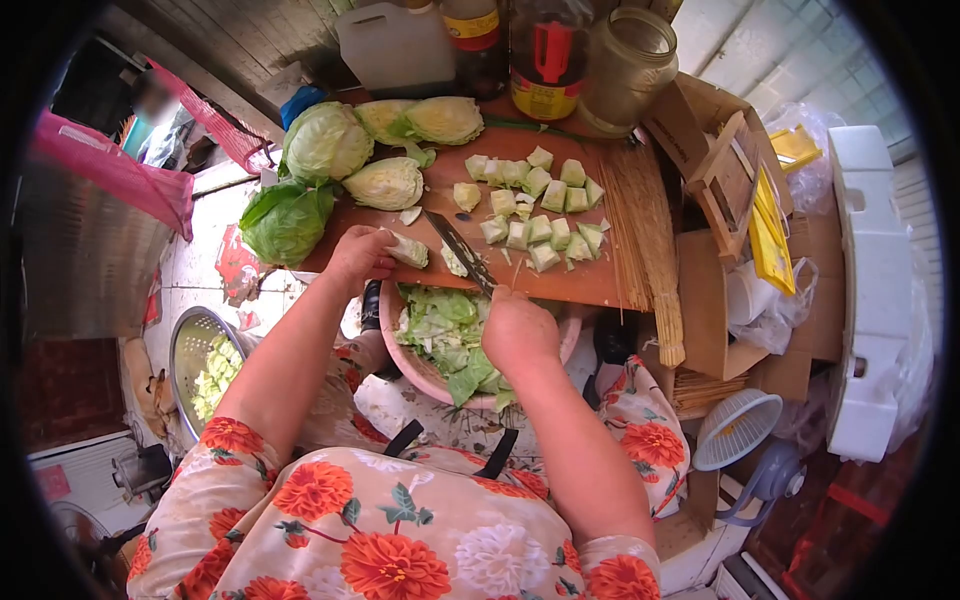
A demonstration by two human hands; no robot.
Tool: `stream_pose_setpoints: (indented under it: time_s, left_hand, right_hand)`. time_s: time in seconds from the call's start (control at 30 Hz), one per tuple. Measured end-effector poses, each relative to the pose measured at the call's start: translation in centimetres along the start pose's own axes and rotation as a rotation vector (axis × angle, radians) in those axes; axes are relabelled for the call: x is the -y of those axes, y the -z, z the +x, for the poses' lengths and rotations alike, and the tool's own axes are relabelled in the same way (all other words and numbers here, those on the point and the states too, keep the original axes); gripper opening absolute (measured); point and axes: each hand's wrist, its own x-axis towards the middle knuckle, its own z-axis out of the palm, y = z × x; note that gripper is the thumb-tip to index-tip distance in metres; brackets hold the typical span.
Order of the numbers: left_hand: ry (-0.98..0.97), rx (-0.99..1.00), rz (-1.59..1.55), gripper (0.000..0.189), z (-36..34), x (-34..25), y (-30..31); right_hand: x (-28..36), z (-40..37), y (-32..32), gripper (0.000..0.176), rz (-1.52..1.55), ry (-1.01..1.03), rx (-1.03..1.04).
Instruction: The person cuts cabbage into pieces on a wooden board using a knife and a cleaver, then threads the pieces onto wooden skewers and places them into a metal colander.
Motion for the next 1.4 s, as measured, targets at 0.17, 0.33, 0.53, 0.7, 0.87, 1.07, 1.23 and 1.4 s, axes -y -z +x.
stream_pose_setpoints:
  time_s: [0.17, 0.33, 0.53, 0.7, 0.87, 1.07, 1.23, 1.4]
  left_hand:
    - [-0.106, 0.050, 0.255, 0.040, 0.1, -0.2, 0.6]
    - [-0.012, 0.101, 0.222, 0.042, -0.1, -0.9, 0.9]
    - [0.099, 0.127, -0.123, 0.042, -1.1, -0.8, -1.6]
    - [0.050, 0.145, -0.151, 0.036, -1.8, -0.7, -5.5]
    - [0.003, 0.068, -0.051, 0.036, -2.2, -1.3, -7.0]
    - [0.009, 0.073, 0.005, 0.035, -1.2, -0.6, -7.5]
    - [0.029, 0.083, 0.016, 0.034, -1.2, -1.0, -7.5]
    - [0.052, 0.074, 0.039, 0.037, -1.4, -1.4, -7.6]
  right_hand:
    - [-1.3, -1.6, 1.1, 0.020, -0.044, 0.063, 0.057]
    - [-2.7, -4.2, 3.4, 0.019, 0.000, 0.071, 0.281]
    - [-2.9, -5.0, 3.8, 0.025, 0.084, 0.082, 0.193]
    - [-2.0, -4.4, 1.9, 0.028, 0.160, 0.062, -0.033]
    - [-0.2, -3.8, 1.4, 0.027, 0.185, 0.001, -0.041]
    - [0.6, -3.6, 1.1, 0.025, 0.151, -0.013, -0.030]
    - [0.8, -3.2, 1.7, 0.020, 0.193, -0.027, 0.021]
    - [0.6, -2.5, 2.0, 0.019, 0.218, -0.026, 0.057]
